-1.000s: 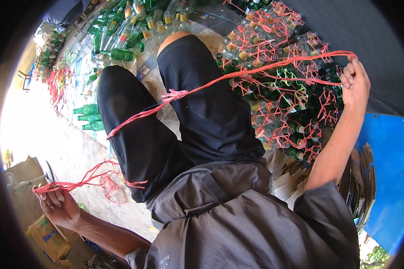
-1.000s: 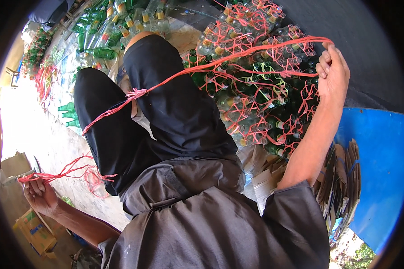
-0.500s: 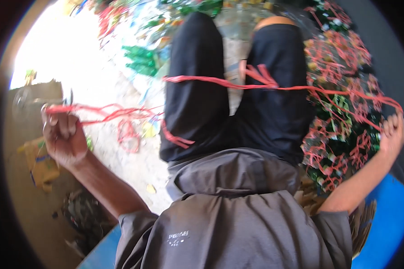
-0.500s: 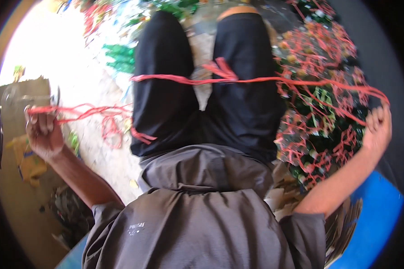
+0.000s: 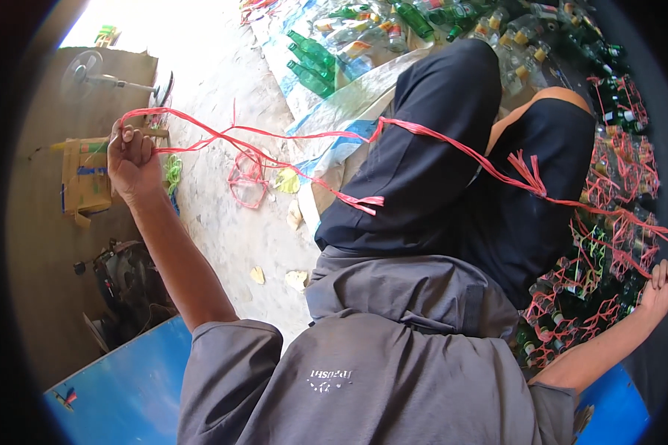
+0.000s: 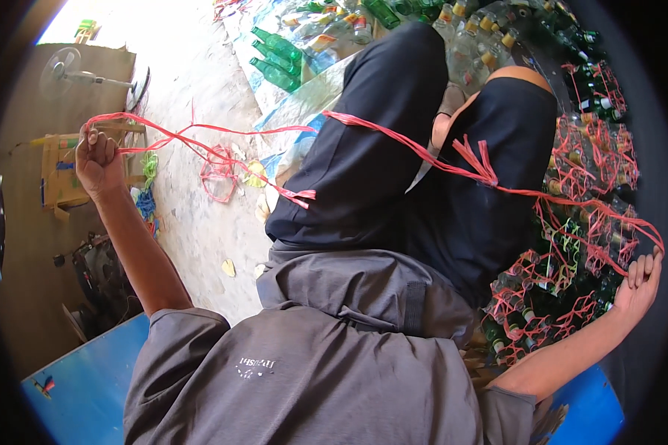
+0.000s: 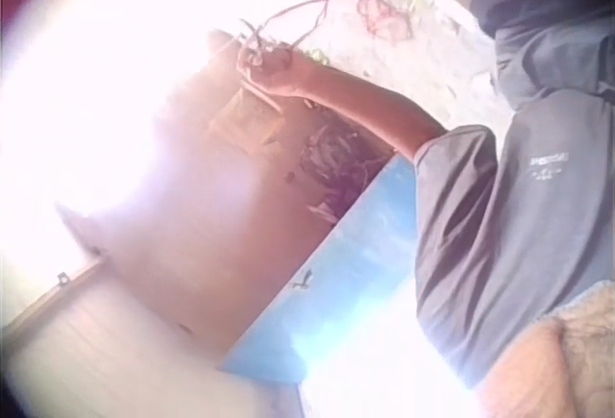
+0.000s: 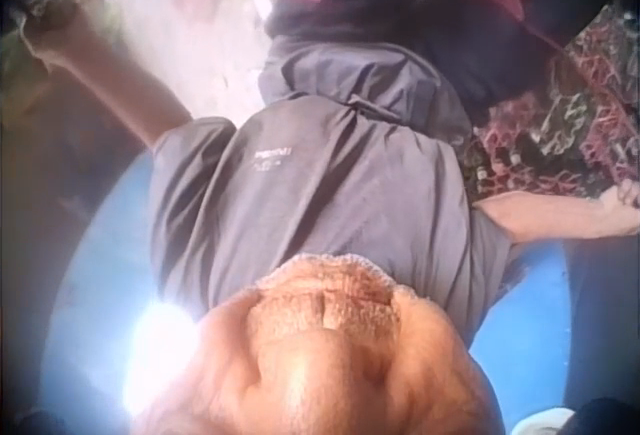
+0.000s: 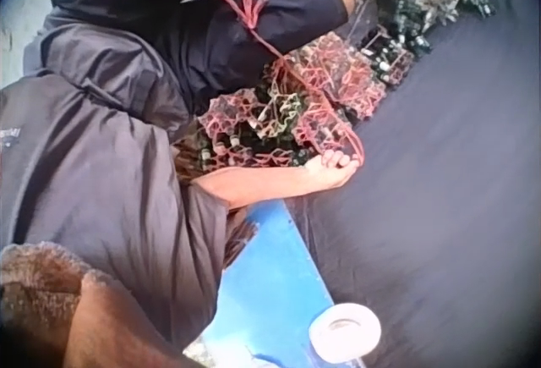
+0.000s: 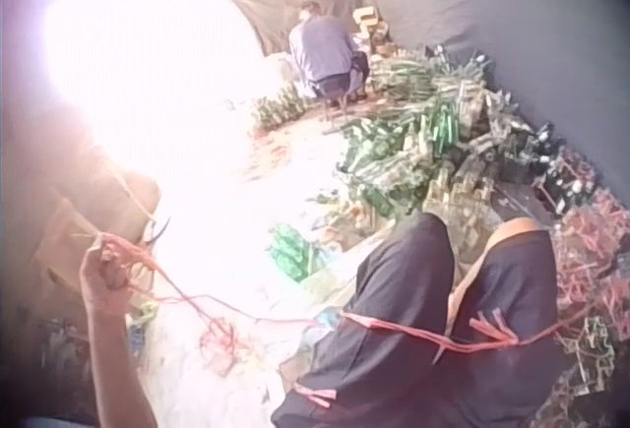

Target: The person organizes and ties long lengths of red plastic cord into knotted bundles while sitting among glass bottles and other carrier materials.

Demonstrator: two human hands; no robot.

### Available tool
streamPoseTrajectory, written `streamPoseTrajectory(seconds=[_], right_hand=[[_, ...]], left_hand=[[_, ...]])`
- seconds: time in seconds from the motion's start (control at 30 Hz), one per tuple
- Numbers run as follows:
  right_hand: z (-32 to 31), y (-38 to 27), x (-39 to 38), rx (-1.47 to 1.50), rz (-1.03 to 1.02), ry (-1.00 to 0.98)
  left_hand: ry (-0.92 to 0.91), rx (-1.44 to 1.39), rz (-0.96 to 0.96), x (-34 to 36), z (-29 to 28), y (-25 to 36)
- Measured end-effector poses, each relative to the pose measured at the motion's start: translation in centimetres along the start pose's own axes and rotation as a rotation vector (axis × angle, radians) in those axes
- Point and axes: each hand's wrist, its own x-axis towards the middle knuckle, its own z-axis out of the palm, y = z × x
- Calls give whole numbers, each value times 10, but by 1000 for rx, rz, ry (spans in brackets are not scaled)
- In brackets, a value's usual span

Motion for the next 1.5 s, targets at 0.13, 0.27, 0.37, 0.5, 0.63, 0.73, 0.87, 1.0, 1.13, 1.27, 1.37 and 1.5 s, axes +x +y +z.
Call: streamPoseTrajectory(seconds=[0.13, 0.27, 0.37, 0.5, 0.63, 0.73, 0.87, 1.0, 1.13, 1.27, 1.37, 1.5], right_hand=[[-8, 6, 11, -93, 21, 66], [-48, 12, 17, -184, 91, 232], [-96, 18, 15, -298, 131, 404], [-112, 37, 0, -813, 187, 594], [-105, 41, -5, -1310, -93, 357], [89, 55, -36, -1041, -228, 241], [277, 82, -100, -961, -420, -296], [354, 108, -131, -1363, -590, -836], [345, 133, -131, -1142, -439, -939], [321, 90, -93, -879, -109, -503], [277, 61, -52, -324, 139, -303], [224, 33, -12, -231, 108, -109]], left_hand=[[12, -63, 8, -1, -13, -6], [52, -79, 29, -1, 18, -15], [-46, -116, 25, 0, 43, -16], [-206, -176, 0, -1, 78, -25], [-245, -176, -9, -1, 110, -50], [-332, -213, -26, -1, 142, -45], [-362, -301, -83, 3, 177, -47], [-369, -420, -50, 10, 173, -55], [-304, -425, -69, 18, 162, -60], [-179, -388, -99, 27, 139, -58], [-62, -375, -109, 35, 113, -56], [-15, -418, -140, 50, 63, -71]])
